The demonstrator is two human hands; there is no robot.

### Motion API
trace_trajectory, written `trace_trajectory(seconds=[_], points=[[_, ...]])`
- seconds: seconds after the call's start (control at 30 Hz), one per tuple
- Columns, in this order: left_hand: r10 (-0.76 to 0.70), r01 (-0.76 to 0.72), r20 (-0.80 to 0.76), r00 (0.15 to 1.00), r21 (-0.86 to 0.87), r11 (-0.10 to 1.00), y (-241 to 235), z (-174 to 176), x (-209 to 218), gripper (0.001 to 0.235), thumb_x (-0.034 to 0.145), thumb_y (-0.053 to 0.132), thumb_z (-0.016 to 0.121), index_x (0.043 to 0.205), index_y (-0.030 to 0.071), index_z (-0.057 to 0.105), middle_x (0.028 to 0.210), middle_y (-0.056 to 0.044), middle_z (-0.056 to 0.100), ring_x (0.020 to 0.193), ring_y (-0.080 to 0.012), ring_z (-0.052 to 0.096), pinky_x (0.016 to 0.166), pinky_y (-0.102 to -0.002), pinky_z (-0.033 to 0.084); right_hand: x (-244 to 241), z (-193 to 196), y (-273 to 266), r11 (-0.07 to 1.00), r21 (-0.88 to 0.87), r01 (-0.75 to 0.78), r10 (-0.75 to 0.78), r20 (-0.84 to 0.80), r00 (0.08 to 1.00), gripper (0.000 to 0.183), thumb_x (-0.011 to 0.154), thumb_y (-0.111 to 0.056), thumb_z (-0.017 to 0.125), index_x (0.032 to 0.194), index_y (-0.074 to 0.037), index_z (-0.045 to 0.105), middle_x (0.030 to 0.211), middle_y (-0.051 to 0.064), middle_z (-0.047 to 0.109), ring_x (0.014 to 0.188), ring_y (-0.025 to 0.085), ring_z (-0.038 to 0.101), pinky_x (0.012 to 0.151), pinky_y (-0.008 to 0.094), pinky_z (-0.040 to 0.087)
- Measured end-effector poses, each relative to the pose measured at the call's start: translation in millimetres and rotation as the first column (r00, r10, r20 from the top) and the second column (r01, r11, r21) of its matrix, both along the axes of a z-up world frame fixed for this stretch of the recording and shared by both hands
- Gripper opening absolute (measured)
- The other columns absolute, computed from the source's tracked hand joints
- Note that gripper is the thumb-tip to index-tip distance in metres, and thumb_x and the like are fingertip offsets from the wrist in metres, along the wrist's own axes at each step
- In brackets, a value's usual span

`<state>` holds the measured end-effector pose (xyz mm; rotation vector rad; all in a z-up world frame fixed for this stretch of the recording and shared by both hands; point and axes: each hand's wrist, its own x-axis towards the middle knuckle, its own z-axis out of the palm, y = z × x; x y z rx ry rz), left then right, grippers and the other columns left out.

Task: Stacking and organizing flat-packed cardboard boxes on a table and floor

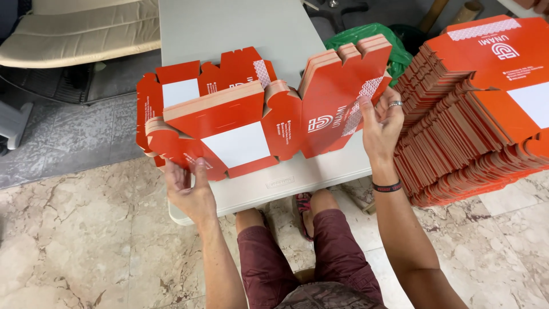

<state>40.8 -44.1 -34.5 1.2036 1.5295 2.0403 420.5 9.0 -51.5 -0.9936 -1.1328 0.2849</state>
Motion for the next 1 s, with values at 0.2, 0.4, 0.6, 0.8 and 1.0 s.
trace_trajectory(seconds=[0.2,0.4,0.6,0.8,1.0], points=[[-0.048,0.048,-0.037,0.998,-0.013,0.999,0,2,-5,0.067,0.090,0.003,0.083,0.149,0.002,0.051,0.133,-0.018,0.068,0.130,-0.0308,0.060,0.107,-0.042,0.048,0,18,-6,0.999,-0.016,-0.032,0.033,0.080,0.996,0.035,0.107,-0.004,0.064,0.141,-0.003,0.054,0.123,0.016,0.067,0.118,0.019,0.063,0.097,0.037,0.056],[-0.009,0.005,0.086,0.996,0.043,0.999,1,-6,-4,0.054,0.091,0.001,0.081,0.139,0.007,0.056,0.127,-0.014,0.071,0.123,-0.0281,0.066,0.106,-0.043,0.049,5,-3,2,1.000,0.006,0.016,-0.016,0.043,0.999,0.033,0.107,-0.005,0.065,0.137,-0.001,0.053,0.125,0.019,0.067,0.116,0.023,0.067,0.098,0.039,0.057],[-0.026,0.021,0.060,0.998,0.089,0.996,4,-9,-4,0.058,0.087,0.000,0.084,0.138,0.007,0.057,0.126,-0.016,0.071,0.124,-0.0271,0.065,0.107,-0.044,0.049,-19,31,-11,1.000,0.015,-0.015,0.015,0.034,0.999,0.041,0.105,-0.001,0.068,0.142,-0.003,0.051,0.128,0.014,0.064,0.118,0.020,0.065,0.100,0.036,0.055],[-0.054,0.055,-0.023,0.998,0.072,0.996,2,-12,-10,0.076,0.085,0.008,0.086,0.151,0.006,0.048,0.131,-0.012,0.068,0.128,-0.0222,0.062,0.109,-0.040,0.046,-25,34,-13,0.998,0.063,-0.012,0.005,0.108,0.994,0.053,0.109,0.005,0.066,0.154,-0.007,0.041,0.135,0.021,0.059,0.121,0.028,0.062,0.103,0.042,0.054],[-0.179,0.172,0.097,0.979,0.075,0.982,2,12,-11,0.067,0.090,0.017,0.075,0.147,0.003,0.043,0.143,-0.015,0.060,0.129,-0.0236,0.063,0.110,-0.034,0.050,-38,59,-27,0.997,-0.019,0.077,-0.076,0.063,0.995,0.037,0.109,-0.004,0.072,0.138,-0.004,0.049,0.101,0.001,0.053,0.075,0.005,0.037,0.068,0.021,0.037]])
